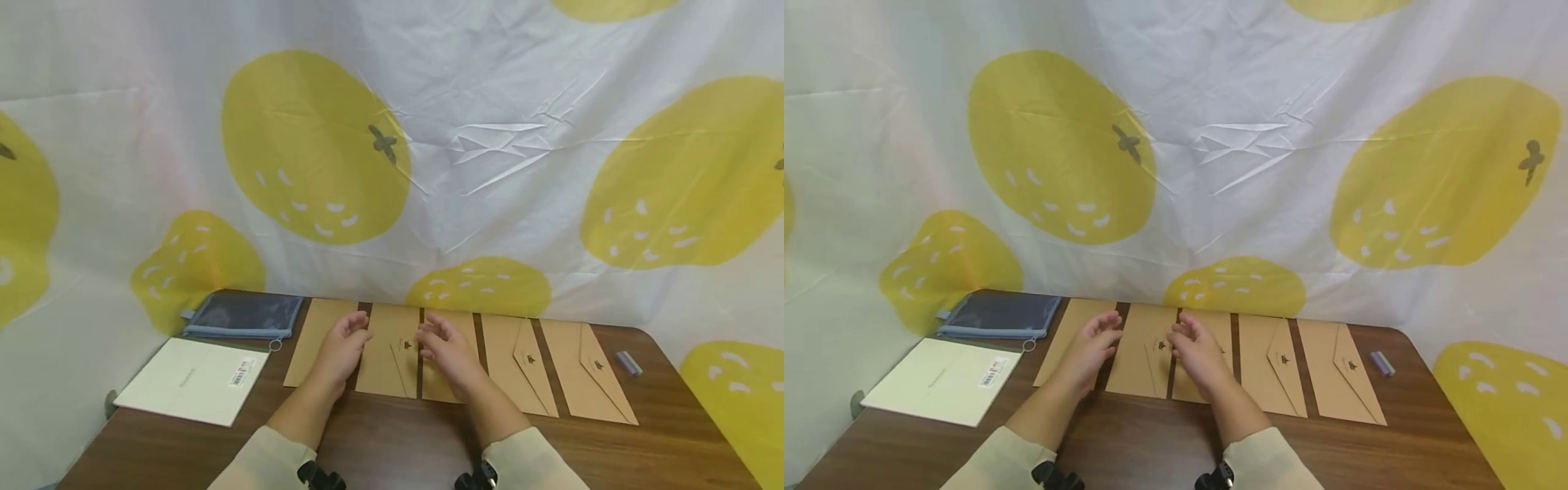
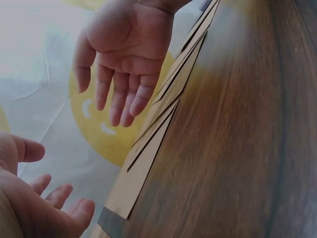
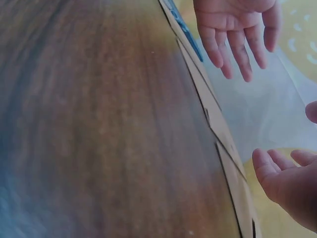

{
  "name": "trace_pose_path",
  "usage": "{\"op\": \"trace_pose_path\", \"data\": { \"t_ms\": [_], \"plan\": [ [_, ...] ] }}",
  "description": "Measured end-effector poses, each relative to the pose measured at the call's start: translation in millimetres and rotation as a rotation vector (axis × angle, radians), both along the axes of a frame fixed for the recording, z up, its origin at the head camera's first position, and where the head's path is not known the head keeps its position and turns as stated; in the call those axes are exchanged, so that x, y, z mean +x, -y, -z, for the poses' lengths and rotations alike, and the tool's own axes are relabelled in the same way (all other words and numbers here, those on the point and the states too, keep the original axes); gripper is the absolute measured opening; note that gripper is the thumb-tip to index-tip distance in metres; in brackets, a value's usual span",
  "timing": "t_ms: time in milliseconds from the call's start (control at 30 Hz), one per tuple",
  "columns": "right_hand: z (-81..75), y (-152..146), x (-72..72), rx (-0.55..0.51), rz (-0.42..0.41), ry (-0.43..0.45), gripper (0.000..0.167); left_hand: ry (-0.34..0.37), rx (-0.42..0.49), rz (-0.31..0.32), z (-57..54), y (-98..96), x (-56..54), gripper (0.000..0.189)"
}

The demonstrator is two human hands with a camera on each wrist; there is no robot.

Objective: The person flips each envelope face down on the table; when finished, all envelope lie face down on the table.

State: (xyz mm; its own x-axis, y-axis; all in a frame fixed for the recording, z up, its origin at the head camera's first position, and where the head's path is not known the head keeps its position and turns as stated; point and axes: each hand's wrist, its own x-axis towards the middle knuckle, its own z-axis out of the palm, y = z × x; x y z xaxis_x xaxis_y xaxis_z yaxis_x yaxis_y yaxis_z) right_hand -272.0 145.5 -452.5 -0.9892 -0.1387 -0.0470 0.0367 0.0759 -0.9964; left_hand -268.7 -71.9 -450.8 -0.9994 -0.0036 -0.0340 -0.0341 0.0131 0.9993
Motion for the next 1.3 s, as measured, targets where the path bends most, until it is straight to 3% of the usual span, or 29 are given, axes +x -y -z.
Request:
{"op": "trace_pose_path", "data": {
  "t_ms": [167,367,633,833,1067,1300],
  "plan": [
    [3.0,1.5,0.9,-0.031,-0.010,0.019,0.069,0.018,0.022,0.022,4.2,4.3,-1.6,0.054],
    [9.4,3.7,-0.7,-0.062,-0.051,0.053,0.070,0.035,-0.029,0.080,7.3,10.3,0.3,0.059],
    [8.6,4.1,-0.1,-0.067,-0.047,0.073,0.069,0.057,-0.072,0.124,10.9,12.0,1.5,0.061],
    [9.8,3.2,0.4,-0.127,-0.068,0.084,0.069,0.054,-0.089,0.140,12.1,13.4,2.5,0.062],
    [9.6,0.3,-1.3,-0.189,-0.037,0.098,0.067,0.055,-0.109,0.146,12.2,13.7,4.4,0.062],
    [10.5,2.3,-2.5,-0.159,-0.041,0.096,0.064,0.067,-0.094,0.194,9.4,11.0,6.1,0.061]
  ]
}}
